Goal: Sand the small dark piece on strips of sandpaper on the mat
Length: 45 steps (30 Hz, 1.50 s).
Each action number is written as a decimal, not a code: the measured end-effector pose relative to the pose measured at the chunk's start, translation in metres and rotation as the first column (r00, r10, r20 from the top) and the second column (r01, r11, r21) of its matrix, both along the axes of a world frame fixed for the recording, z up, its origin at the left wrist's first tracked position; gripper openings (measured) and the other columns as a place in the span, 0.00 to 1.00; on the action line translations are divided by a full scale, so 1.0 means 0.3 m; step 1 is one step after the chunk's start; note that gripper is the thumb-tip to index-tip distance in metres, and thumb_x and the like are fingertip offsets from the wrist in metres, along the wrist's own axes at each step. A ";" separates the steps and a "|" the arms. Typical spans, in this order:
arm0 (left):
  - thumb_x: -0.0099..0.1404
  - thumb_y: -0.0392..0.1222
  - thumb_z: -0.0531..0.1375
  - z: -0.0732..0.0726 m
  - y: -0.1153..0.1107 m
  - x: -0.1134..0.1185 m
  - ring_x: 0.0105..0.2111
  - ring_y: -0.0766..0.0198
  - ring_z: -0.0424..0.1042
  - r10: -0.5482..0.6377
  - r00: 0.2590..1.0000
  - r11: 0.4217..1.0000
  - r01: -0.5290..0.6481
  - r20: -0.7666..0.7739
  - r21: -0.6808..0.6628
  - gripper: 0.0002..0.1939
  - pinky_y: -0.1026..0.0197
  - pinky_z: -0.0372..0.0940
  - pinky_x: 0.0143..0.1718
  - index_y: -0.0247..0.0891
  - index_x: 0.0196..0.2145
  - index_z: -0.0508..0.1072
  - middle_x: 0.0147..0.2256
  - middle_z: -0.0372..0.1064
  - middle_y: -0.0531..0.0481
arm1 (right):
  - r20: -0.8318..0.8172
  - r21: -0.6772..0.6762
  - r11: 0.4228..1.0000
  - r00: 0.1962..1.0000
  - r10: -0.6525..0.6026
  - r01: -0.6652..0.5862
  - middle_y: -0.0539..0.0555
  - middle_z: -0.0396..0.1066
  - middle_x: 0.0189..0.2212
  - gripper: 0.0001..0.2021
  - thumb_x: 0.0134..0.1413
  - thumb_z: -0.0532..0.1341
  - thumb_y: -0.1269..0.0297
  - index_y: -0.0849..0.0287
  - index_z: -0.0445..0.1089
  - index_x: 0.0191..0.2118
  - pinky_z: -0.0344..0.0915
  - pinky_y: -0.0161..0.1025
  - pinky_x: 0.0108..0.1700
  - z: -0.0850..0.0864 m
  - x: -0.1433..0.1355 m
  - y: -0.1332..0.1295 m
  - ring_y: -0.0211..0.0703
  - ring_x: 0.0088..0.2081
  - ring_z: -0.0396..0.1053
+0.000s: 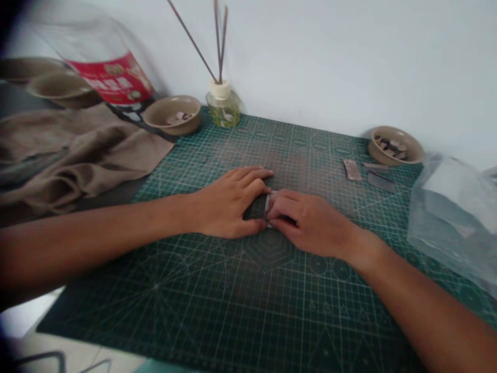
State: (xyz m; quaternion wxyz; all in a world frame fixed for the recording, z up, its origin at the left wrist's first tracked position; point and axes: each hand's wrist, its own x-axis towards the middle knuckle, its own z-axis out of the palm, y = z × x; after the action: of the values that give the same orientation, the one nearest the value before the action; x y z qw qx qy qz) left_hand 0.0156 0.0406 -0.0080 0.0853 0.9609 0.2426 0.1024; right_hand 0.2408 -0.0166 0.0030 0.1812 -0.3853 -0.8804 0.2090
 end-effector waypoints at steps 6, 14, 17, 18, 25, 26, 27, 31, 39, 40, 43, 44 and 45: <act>0.64 0.59 0.59 0.003 -0.002 -0.006 0.67 0.43 0.53 -0.006 1.000 1.000 0.006 0.007 -0.005 0.31 0.44 0.49 0.67 0.34 0.56 0.66 0.66 0.55 0.35 | 0.054 0.125 0.981 0.987 -0.153 0.146 0.56 0.75 0.45 0.06 0.66 0.57 0.67 0.55 0.71 0.41 0.71 0.50 0.46 0.000 -0.001 0.002 0.51 0.44 0.73; 0.64 0.60 0.58 0.004 -0.003 -0.013 0.68 0.43 0.51 -0.011 1.000 1.000 0.011 0.005 -0.019 0.33 0.44 0.47 0.69 0.34 0.58 0.65 0.67 0.54 0.36 | -0.018 0.078 0.988 0.991 -0.134 0.135 0.53 0.74 0.46 0.05 0.67 0.57 0.69 0.52 0.69 0.42 0.73 0.45 0.46 -0.004 -0.016 -0.050 0.46 0.45 0.74; 0.64 0.60 0.58 0.007 -0.004 -0.013 0.69 0.43 0.50 -0.002 1.000 1.000 0.002 0.003 -0.027 0.32 0.43 0.47 0.68 0.34 0.57 0.65 0.67 0.54 0.36 | -0.047 0.081 0.983 0.986 -0.161 0.164 0.54 0.74 0.45 0.06 0.66 0.58 0.71 0.52 0.67 0.43 0.73 0.46 0.47 -0.011 -0.032 -0.062 0.46 0.46 0.74; 0.63 0.60 0.59 0.009 -0.005 -0.013 0.69 0.43 0.50 0.000 1.000 0.999 0.001 0.003 -0.033 0.32 0.42 0.48 0.68 0.35 0.57 0.66 0.67 0.54 0.36 | -0.048 0.081 0.982 0.985 -0.167 0.171 0.54 0.74 0.45 0.06 0.65 0.58 0.71 0.52 0.67 0.42 0.73 0.46 0.47 -0.013 -0.035 -0.063 0.47 0.45 0.74; 0.62 0.58 0.60 0.025 -0.006 -0.016 0.70 0.42 0.48 0.009 1.000 0.994 -0.010 -0.010 -0.110 0.32 0.41 0.47 0.70 0.35 0.57 0.67 0.68 0.51 0.35 | -0.053 0.052 0.983 0.983 -0.173 0.176 0.56 0.75 0.42 0.04 0.62 0.59 0.72 0.54 0.66 0.39 0.73 0.45 0.43 -0.017 -0.046 -0.047 0.48 0.41 0.74; 0.62 0.58 0.60 0.028 -0.006 -0.017 0.70 0.42 0.47 0.009 1.000 0.992 -0.011 -0.011 -0.124 0.32 0.41 0.46 0.70 0.35 0.57 0.67 0.69 0.51 0.35 | -0.057 0.047 0.984 0.984 -0.168 0.171 0.56 0.75 0.41 0.04 0.62 0.59 0.72 0.55 0.66 0.39 0.72 0.45 0.43 -0.018 -0.046 -0.045 0.47 0.41 0.74; 0.62 0.58 0.60 0.030 -0.006 -0.018 0.70 0.42 0.47 0.011 1.000 0.991 -0.011 -0.006 -0.135 0.32 0.40 0.46 0.69 0.34 0.57 0.67 0.69 0.50 0.34 | -0.064 0.047 0.985 0.985 -0.163 0.166 0.56 0.74 0.41 0.04 0.62 0.59 0.72 0.55 0.66 0.39 0.72 0.45 0.42 -0.020 -0.047 -0.044 0.47 0.41 0.73; 0.62 0.54 0.60 0.040 -0.003 -0.019 0.70 0.43 0.47 0.022 1.000 0.982 -0.021 0.003 -0.189 0.30 0.40 0.46 0.69 0.34 0.56 0.67 0.69 0.50 0.35 | -0.092 0.053 0.988 0.986 -0.141 0.147 0.55 0.74 0.39 0.05 0.60 0.59 0.74 0.57 0.67 0.38 0.70 0.43 0.39 -0.029 -0.049 -0.040 0.46 0.39 0.73; 0.61 0.54 0.62 0.042 0.001 -0.017 0.70 0.42 0.48 0.022 1.000 0.982 -0.022 0.001 -0.186 0.30 0.40 0.47 0.69 0.34 0.56 0.67 0.69 0.50 0.34 | -0.017 0.141 0.964 0.974 -0.224 0.224 0.57 0.74 0.43 0.04 0.62 0.59 0.73 0.59 0.69 0.41 0.70 0.46 0.43 -0.020 -0.013 -0.020 0.48 0.41 0.73; 0.61 0.55 0.62 0.040 0.001 -0.017 0.70 0.42 0.48 0.021 1.000 0.984 -0.020 0.002 -0.176 0.31 0.40 0.48 0.69 0.34 0.57 0.67 0.69 0.50 0.34 | -0.019 0.134 0.962 0.971 -0.238 0.238 0.57 0.74 0.42 0.04 0.62 0.59 0.73 0.59 0.69 0.41 0.70 0.45 0.43 -0.017 -0.009 -0.021 0.48 0.41 0.73; 0.62 0.56 0.61 0.031 0.002 -0.017 0.69 0.42 0.49 0.007 1.000 0.990 -0.006 0.004 -0.141 0.31 0.40 0.48 0.68 0.34 0.57 0.67 0.68 0.51 0.34 | -0.014 0.101 0.985 0.990 -0.139 0.139 0.55 0.75 0.41 0.02 0.62 0.60 0.72 0.58 0.68 0.39 0.70 0.43 0.41 -0.011 -0.009 -0.027 0.46 0.39 0.73; 0.62 0.56 0.61 0.028 0.002 -0.018 0.69 0.42 0.49 0.000 1.000 0.992 0.000 0.004 -0.128 0.31 0.41 0.48 0.68 0.34 0.56 0.67 0.68 0.51 0.34 | 0.002 0.100 0.989 0.994 -0.105 0.105 0.55 0.75 0.41 0.02 0.63 0.59 0.71 0.58 0.68 0.40 0.71 0.43 0.41 -0.010 -0.013 -0.029 0.46 0.39 0.73; 0.63 0.56 0.61 0.024 0.002 -0.018 0.69 0.43 0.50 -0.005 1.000 0.993 0.006 0.006 -0.114 0.30 0.41 0.48 0.68 0.34 0.56 0.67 0.68 0.51 0.33 | 0.021 0.108 0.990 0.995 -0.096 0.094 0.55 0.75 0.41 0.02 0.64 0.59 0.71 0.58 0.69 0.40 0.71 0.43 0.42 -0.010 -0.016 -0.029 0.46 0.40 0.73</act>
State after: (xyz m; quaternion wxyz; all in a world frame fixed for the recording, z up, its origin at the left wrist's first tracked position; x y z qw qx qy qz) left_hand 0.0101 0.0412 -0.0007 0.1411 0.9548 0.2452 0.0908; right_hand 0.2359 -0.0251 0.0000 0.2000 -0.4191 -0.8733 0.1476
